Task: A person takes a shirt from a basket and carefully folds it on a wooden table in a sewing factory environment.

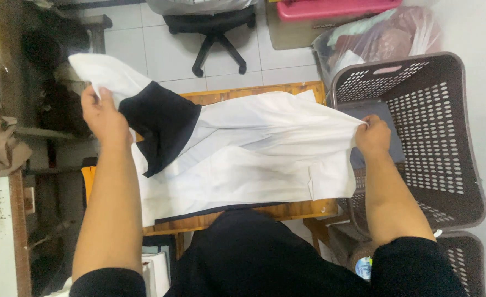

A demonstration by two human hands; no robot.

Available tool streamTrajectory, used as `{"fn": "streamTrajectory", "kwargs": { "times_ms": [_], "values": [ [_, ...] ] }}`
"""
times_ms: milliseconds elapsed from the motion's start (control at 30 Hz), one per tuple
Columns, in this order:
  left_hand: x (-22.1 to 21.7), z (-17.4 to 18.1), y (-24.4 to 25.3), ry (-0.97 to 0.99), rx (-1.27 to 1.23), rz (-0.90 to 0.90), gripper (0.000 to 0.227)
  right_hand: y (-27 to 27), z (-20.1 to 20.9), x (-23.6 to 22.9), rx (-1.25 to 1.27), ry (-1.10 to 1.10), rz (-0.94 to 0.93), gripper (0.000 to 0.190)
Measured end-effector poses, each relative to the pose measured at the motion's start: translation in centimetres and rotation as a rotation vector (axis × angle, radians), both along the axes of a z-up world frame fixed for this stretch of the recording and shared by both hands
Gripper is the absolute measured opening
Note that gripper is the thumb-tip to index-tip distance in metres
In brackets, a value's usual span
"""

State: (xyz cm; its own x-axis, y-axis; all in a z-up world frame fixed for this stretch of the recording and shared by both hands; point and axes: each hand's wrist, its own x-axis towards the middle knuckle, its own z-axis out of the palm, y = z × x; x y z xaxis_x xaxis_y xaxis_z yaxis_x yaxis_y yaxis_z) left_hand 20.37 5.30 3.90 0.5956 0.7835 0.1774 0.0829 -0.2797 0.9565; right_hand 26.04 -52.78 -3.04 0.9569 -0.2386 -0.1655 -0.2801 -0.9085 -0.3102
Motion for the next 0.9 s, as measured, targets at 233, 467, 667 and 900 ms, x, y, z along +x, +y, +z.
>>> {"fn": "streamTrajectory", "kwargs": {
  "times_ms": [233,467,667,900],
  "values": [
    [1.6,2.8,-0.4,0.005,-0.076,-0.16,0.011,5.9,2.7,4.3,-0.127,0.014,0.319,0.033],
    [1.4,5.9,-3.1,-0.076,-0.171,-0.177,0.009,10.6,-2.8,9.6,0.1,0.062,0.486,0.03],
    [-0.7,4.6,-2.0,-0.036,-0.24,-0.177,0.009,13.2,-1.8,9.2,-0.072,0.366,0.407,0.036],
    [-1.0,4.7,-0.8,-0.164,-0.198,-0.16,0.007,7.9,2.7,11.6,-0.092,0.01,0.441,0.012]
  ]
}}
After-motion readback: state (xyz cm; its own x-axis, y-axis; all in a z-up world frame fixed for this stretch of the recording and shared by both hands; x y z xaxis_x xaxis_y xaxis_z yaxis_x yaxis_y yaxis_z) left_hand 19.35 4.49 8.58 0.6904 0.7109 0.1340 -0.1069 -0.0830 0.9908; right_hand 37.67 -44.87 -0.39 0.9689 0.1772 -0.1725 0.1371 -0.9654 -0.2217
